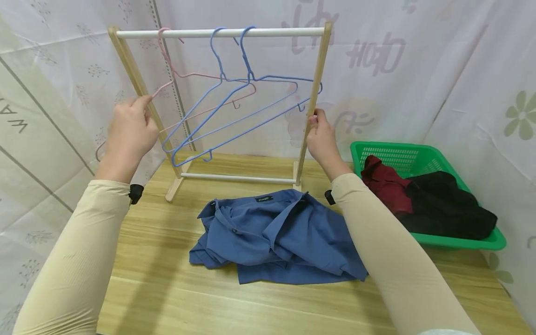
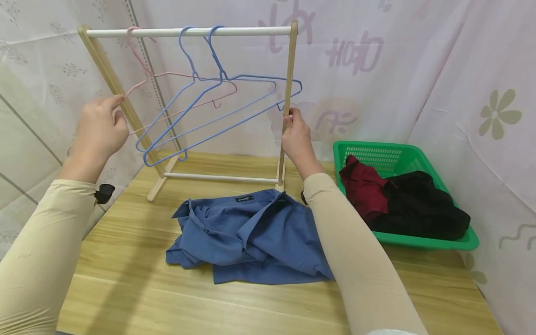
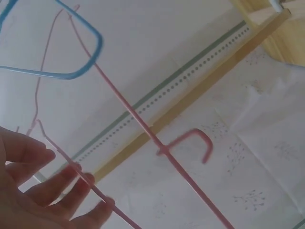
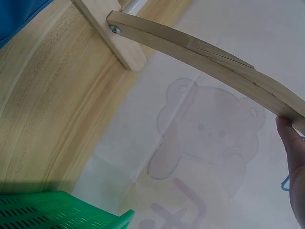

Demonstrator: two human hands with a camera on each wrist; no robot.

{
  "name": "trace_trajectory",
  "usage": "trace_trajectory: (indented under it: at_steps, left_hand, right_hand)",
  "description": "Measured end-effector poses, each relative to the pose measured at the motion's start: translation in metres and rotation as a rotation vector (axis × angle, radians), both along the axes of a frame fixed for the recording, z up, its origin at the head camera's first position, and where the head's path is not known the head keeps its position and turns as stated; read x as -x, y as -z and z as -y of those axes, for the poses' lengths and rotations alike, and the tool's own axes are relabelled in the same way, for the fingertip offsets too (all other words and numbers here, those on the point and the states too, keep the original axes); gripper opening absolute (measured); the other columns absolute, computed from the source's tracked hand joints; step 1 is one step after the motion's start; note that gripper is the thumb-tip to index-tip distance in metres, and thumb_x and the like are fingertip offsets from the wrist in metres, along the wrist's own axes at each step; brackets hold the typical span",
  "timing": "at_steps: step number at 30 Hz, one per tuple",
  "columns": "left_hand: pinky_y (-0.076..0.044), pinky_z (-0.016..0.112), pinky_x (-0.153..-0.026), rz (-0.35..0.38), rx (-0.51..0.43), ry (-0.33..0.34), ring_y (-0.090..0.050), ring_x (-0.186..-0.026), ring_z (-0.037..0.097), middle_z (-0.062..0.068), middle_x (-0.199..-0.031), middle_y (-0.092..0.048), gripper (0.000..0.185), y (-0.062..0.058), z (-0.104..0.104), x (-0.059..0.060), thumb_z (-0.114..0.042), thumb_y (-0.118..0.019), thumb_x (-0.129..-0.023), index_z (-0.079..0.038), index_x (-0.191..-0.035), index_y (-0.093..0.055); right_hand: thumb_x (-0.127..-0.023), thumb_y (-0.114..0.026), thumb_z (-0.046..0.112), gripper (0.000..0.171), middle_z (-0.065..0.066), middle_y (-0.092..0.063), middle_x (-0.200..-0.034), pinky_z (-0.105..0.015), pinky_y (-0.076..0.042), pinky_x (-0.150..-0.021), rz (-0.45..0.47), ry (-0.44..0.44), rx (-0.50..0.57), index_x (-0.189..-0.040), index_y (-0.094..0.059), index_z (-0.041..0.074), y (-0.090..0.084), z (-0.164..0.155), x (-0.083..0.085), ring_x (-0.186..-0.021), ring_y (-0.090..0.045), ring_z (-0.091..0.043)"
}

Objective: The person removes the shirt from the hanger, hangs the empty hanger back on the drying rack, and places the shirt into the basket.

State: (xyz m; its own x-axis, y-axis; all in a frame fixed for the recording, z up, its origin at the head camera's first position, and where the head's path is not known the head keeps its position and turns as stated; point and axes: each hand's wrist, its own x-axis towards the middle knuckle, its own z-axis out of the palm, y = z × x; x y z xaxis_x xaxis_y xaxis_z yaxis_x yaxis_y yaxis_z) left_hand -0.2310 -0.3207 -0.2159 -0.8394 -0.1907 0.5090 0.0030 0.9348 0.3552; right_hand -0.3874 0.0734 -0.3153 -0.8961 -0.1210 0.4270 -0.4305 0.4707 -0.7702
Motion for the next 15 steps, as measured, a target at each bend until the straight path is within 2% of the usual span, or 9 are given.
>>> trace_trajectory:
  at_steps: [4,7,11,15]
  left_hand:
    - [-0.035,0.060,-0.126,-0.053,-0.007,0.022,-0.043,-0.147,0.054,0.027,-0.156,-0.053,0.052,-0.004,-0.004,-0.001,-0.002,-0.033,-0.102,0.005,-0.149,-0.056]
    - [-0.032,0.057,-0.130,-0.116,-0.015,0.048,-0.040,-0.152,0.050,0.027,-0.157,-0.052,0.051,-0.005,-0.009,-0.005,0.002,-0.032,-0.100,0.007,-0.143,-0.061]
    - [-0.034,0.056,-0.128,-0.225,0.004,0.097,-0.043,-0.150,0.048,0.026,-0.154,-0.056,0.047,-0.008,-0.024,-0.014,0.004,-0.035,-0.100,0.007,-0.133,-0.067]
    - [-0.039,0.056,-0.125,-0.302,0.075,0.171,-0.045,-0.147,0.046,0.025,-0.152,-0.058,0.043,-0.016,-0.049,-0.027,0.007,-0.039,-0.097,0.006,-0.127,-0.071]
  right_hand:
    - [-0.117,-0.032,0.025,0.038,-0.026,-0.063,-0.131,-0.058,-0.051,-0.105,-0.001,0.003,-0.004,-0.143,-0.047,0.002,-0.002,0.000,-0.003,-0.120,-0.061,-0.041]
    - [-0.117,-0.031,0.030,0.042,-0.026,-0.062,-0.135,-0.058,-0.051,-0.108,0.004,-0.002,-0.013,-0.144,-0.047,0.002,-0.002,0.001,-0.004,-0.125,-0.061,-0.042]
    - [-0.116,-0.030,0.035,0.047,-0.027,-0.062,-0.137,-0.059,-0.050,-0.110,0.010,-0.005,-0.018,-0.145,-0.046,0.002,-0.002,0.002,-0.005,-0.128,-0.061,-0.043]
    - [-0.116,-0.030,0.033,0.045,-0.027,-0.061,-0.135,-0.058,-0.050,-0.108,0.013,0.010,-0.017,-0.145,-0.045,0.002,-0.002,0.000,-0.006,-0.124,-0.060,-0.042]
